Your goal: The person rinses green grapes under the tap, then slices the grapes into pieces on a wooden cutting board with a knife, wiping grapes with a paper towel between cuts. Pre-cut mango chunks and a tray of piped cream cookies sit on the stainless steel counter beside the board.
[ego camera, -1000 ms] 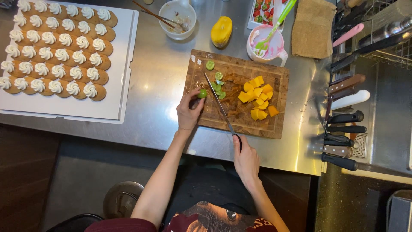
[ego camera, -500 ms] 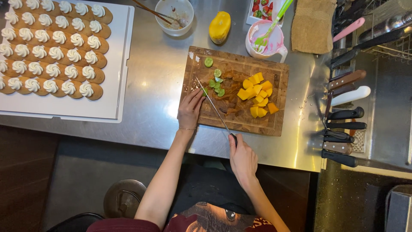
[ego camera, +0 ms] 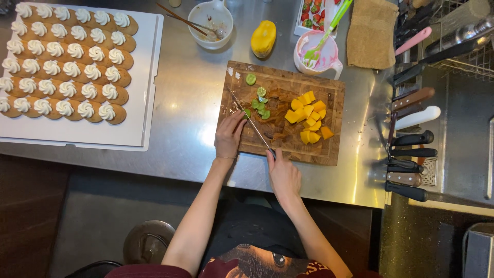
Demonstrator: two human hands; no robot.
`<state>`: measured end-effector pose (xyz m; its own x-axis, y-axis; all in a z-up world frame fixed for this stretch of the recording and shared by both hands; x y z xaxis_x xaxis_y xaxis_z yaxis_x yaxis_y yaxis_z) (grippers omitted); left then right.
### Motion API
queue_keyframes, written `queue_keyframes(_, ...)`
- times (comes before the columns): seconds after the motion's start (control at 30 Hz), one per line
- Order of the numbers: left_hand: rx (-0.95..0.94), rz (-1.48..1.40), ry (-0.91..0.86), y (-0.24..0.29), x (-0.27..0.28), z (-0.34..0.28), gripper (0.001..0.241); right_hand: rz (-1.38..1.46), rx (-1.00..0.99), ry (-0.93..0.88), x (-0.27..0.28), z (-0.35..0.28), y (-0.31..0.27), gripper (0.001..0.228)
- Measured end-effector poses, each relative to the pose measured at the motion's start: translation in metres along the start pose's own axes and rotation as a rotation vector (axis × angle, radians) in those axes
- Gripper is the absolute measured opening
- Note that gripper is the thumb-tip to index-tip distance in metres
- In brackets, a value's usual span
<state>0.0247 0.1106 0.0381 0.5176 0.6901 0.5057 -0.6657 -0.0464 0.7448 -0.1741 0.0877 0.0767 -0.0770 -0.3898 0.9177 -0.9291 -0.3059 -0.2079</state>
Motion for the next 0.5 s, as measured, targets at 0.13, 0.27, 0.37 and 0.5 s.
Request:
queue_keyframes(0.13, 0.088, -0.069, 0.003, 0.003, 0.005, 0.006, 0.027, -0.031, -0.029, -0.006, -0.004, -0.021, 0.022, 0.047)
queue_keyframes(0.27, 0.174, -0.079, -0.033, -0.004, 0.007, 0.01, 0.028, 0.028, -0.047, 0.0, -0.002, -0.043, 0.045, 0.045)
queue_keyframes(0.37, -0.002, -0.022, -0.09, 0.015, 0.01, 0.027, 0.04, 0.094, -0.11, -0.044, 0.009, -0.047, 0.044, 0.045)
queue_keyframes(0.5, 0.029, -0.03, -0.169, 0.008, 0.001, 0.032, 0.04, 0.097, -0.163, -0.081, 0.018, -0.039, 0.041, 0.046)
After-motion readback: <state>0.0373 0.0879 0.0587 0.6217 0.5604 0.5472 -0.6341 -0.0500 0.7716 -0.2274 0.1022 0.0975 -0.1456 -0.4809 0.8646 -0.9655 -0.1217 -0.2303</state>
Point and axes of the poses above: each hand's wrist, its own z-axis towards the middle knuckle, its own x-axis out of the back of the hand, y = z × x, the point moved 6 cm from there along z, towards the middle knuckle, and after that the axes turned 6 degrees about -z, right-handed, at the moved point
